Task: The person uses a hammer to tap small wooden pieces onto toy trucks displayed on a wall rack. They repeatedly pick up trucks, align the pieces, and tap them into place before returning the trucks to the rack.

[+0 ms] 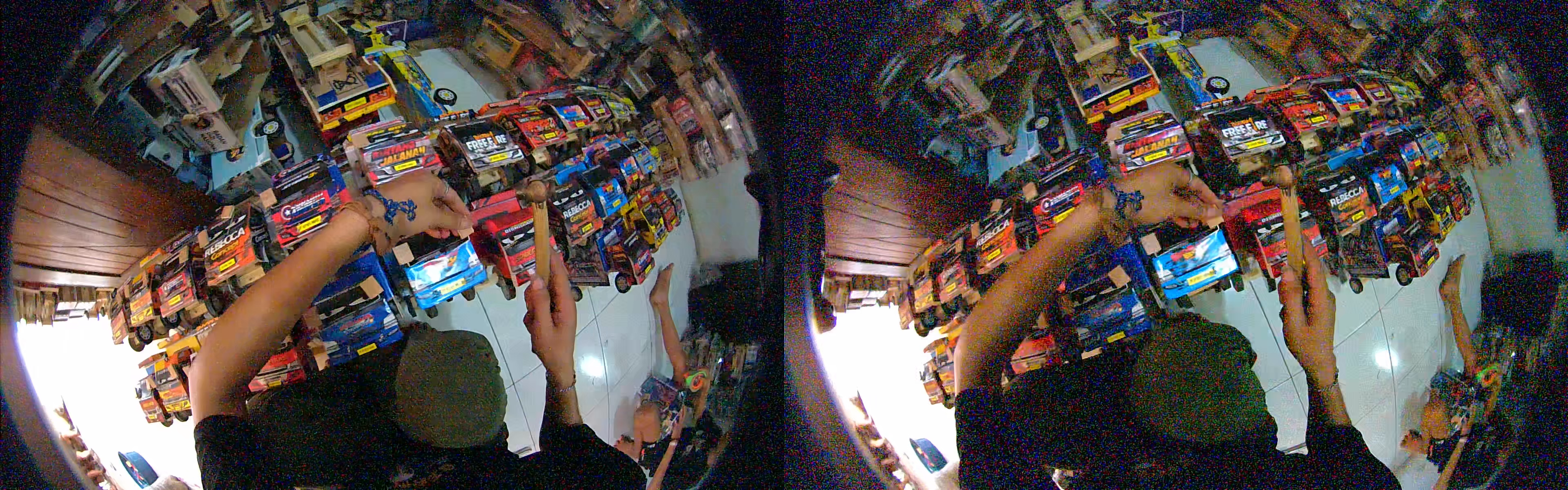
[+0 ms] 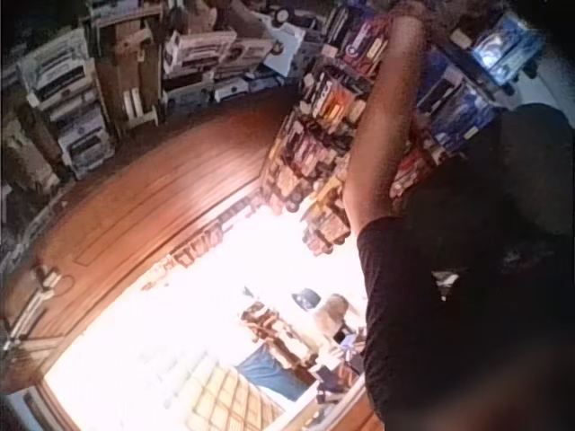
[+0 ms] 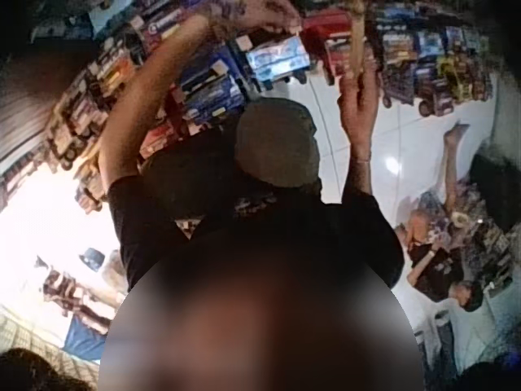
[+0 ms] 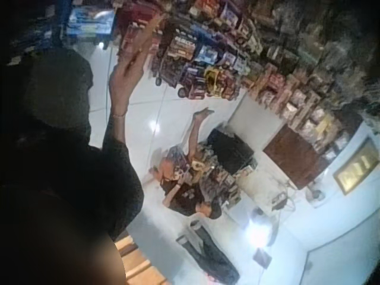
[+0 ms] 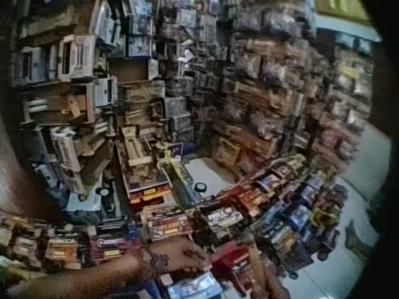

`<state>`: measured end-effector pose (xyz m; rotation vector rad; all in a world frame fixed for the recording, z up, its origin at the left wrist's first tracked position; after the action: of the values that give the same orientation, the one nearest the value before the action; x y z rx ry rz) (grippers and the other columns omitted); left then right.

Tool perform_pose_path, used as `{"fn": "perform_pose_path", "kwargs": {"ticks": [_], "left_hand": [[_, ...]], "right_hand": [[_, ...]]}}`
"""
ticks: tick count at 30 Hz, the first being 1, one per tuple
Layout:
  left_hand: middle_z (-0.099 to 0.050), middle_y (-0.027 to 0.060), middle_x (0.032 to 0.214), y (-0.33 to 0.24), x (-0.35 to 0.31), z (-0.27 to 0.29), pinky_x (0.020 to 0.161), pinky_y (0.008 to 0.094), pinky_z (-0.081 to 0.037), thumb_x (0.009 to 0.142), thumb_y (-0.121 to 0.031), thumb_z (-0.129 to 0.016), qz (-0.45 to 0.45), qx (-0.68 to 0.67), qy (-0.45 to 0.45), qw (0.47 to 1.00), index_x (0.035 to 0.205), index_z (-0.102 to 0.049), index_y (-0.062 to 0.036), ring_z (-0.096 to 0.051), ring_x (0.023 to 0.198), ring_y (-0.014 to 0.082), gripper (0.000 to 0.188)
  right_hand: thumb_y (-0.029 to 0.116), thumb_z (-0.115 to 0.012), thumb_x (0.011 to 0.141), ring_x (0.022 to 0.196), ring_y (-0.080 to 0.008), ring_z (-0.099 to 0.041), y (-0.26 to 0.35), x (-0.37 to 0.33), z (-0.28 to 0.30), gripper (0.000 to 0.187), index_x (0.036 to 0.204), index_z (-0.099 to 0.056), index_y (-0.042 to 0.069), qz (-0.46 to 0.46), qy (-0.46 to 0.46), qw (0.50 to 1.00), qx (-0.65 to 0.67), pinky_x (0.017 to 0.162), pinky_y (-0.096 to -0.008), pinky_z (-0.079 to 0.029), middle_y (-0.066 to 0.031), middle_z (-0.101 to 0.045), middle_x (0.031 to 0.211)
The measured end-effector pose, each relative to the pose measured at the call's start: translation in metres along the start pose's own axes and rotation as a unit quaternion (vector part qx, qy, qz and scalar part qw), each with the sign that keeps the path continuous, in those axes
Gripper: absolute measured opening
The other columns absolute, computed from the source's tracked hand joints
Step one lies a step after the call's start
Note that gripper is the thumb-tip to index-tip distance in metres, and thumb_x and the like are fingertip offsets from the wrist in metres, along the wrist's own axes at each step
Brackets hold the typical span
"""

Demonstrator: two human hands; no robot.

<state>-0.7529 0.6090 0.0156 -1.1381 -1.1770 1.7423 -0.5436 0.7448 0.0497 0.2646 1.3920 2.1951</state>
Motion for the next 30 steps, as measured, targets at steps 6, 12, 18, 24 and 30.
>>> {"fn": "perform_pose_path", "kwargs": {"ticks": [6,12,18,24,30], "left_hand": [[-0.073,0.0041,0.083,0.011,0.009,0.002,0.064,0.0229,-0.055,0.084,-0.032,-0.076,0.010,-0.012,0.011,1.000,0.105,-0.076,-0.0057,-0.064,0.069,0.0072,0.034],[-0.072,0.0036,0.080,0.010,0.006,0.003,0.058,0.0247,-0.053,0.083,-0.037,-0.077,0.008,0.031,-0.015,0.999,0.105,-0.077,-0.0117,-0.062,0.061,0.0084,0.034],[-0.072,0.0045,0.077,0.005,0.009,0.001,0.057,0.0272,-0.049,0.080,-0.044,-0.079,-0.016,0.086,-0.007,0.996,0.104,-0.077,-0.0107,-0.061,0.061,0.0093,0.041],[-0.072,0.0050,0.076,0.009,0.012,0.001,0.059,0.0276,-0.049,0.079,-0.043,-0.079,-0.038,0.071,-0.014,0.997,0.105,-0.077,-0.0087,-0.061,0.062,0.0099,0.043],[-0.073,0.0056,0.080,0.009,0.010,0.004,0.061,0.0277,-0.049,0.081,-0.039,-0.078,-0.049,0.090,-0.014,0.995,0.106,-0.076,-0.0081,-0.061,0.064,0.0103,0.040]], "right_hand": [[0.018,-0.049,0.104,0.053,0.0010,-0.034,-0.013,-0.001,0.001,0.049,0.150,-0.036,0.006,-0.011,0.007,1.000,0.026,0.043,-0.0176,-0.028,0.0072,-0.045,0.072],[0.018,-0.048,0.104,0.054,0.0004,-0.036,-0.009,0.003,0.000,0.048,0.149,-0.038,0.008,0.018,0.017,1.000,-0.001,0.044,-0.0174,-0.029,0.0073,-0.046,0.072],[0.021,-0.050,0.102,0.061,-0.0128,-0.052,0.006,0.001,0.005,0.053,0.152,-0.035,0.010,0.019,0.042,0.995,-0.086,0.057,-0.0302,-0.044,-0.0061,-0.059,0.075],[0.010,-0.050,0.101,0.060,-0.0068,-0.047,0.023,0.001,0.001,0.052,0.151,-0.036,0.007,0.113,0.068,0.977,-0.170,0.055,-0.0245,-0.042,-0.0038,-0.061,0.086],[-0.002,-0.055,0.095,0.108,-0.0353,-0.067,0.038,0.000,-0.008,0.055,0.148,-0.042,0.006,0.210,0.168,0.928,-0.256,0.088,-0.0374,-0.053,-0.0226,-0.065,0.124]]}}
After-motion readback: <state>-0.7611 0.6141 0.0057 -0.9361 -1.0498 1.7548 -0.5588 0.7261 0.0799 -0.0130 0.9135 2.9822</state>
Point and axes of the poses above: each hand's wrist, its own x-axis towards the middle knuckle, its own z-axis out of the back of the hand, y = z × x, the point moved 7 cm from there along x, towards the middle knuckle
